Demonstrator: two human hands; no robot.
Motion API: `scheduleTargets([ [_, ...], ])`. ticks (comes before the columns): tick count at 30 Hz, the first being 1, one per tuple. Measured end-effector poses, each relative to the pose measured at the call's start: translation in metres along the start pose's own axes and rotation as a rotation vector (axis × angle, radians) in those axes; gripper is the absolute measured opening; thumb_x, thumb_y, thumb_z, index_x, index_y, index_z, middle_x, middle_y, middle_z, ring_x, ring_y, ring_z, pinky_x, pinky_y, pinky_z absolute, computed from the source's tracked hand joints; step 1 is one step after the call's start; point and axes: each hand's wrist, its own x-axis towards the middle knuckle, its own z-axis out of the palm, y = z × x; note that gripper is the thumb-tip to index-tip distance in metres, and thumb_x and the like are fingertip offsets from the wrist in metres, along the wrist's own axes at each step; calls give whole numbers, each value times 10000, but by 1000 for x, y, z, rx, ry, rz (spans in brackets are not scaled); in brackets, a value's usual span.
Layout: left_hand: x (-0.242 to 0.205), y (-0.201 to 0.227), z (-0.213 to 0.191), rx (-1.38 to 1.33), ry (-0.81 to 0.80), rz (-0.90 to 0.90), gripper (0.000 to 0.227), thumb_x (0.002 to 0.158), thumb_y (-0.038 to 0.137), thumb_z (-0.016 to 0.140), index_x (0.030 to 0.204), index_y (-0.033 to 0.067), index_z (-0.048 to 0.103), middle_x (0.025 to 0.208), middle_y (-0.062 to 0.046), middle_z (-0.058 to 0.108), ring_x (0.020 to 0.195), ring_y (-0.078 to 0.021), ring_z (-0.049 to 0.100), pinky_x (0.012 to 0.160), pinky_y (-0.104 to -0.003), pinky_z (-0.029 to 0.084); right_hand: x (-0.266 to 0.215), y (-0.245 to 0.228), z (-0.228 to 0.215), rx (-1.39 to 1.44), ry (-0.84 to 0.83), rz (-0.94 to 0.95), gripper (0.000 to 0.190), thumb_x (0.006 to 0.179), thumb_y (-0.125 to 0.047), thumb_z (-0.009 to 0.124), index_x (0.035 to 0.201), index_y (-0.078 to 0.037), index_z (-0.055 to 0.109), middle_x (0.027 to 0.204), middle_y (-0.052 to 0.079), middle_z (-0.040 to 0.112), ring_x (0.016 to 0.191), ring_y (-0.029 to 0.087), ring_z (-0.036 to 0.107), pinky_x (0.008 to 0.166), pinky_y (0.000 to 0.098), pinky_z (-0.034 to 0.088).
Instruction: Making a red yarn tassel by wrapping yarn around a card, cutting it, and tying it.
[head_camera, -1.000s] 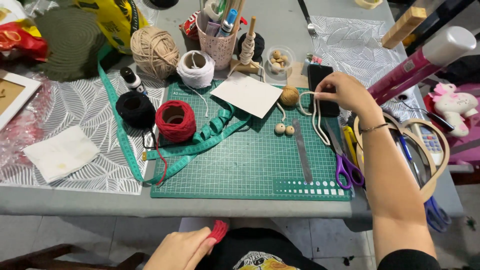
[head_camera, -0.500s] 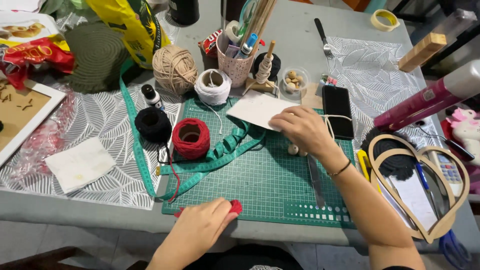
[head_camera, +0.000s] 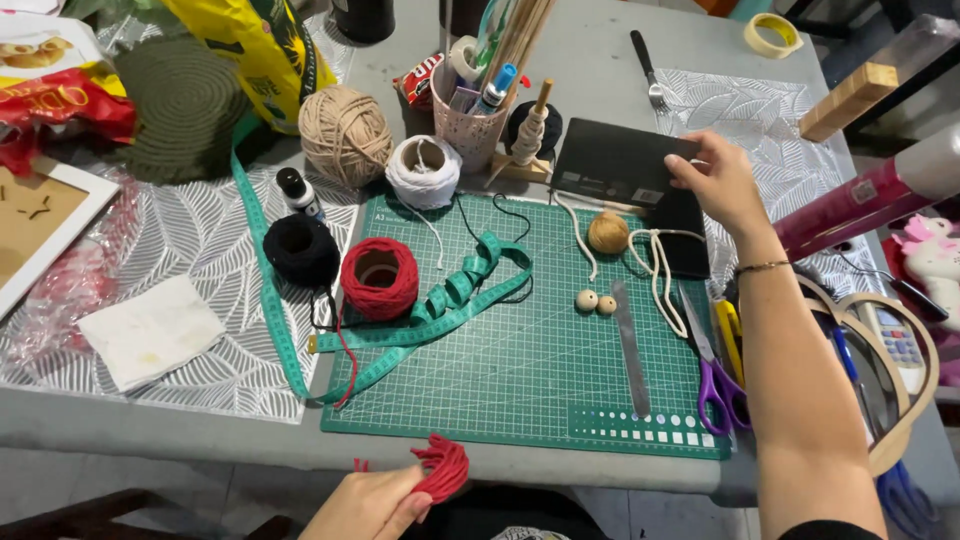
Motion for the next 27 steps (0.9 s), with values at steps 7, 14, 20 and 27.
scheduleTargets([
  [7,-19,2,-16,203,93,-145,406,1067,510,367,838,202,498,695,13,567,601,-232,607,563,-388,422,-30,-74,28,-935,326,-514,622,894,-303,924,1356,-13,625,1371,183,567,1241,317,530,1103,413,419],
  [14,2,53,-70,581,384,48,267,1049,351,493,965,101,537,1034,-27,584,533,-231,604,407,-363,404,-80,-127,186,-613,-565,-831,945,822,-712,680,1519,-114,458,1505,171,519,1380,348,494,1141,531,398],
  [20,-3,59,-65,296,100,288,244,1090,285,486,953,90,536,875,-63,545,656,-300,586,478,-432,395,-80,-101,238,-584,-525,-976,496,953,-515,685,1107,-51,598,1229,157,599,1157,340,569,964,472,470],
  [27,-11,38,-55,266,151,128,351,1102,373,389,895,113,503,853,-37,509,671,-274,537,565,-432,416,-68,-123,167,-190,-636,-815,231,1078,-301,447,1201,-177,598,1385,83,485,1373,313,416,1212,562,329],
])
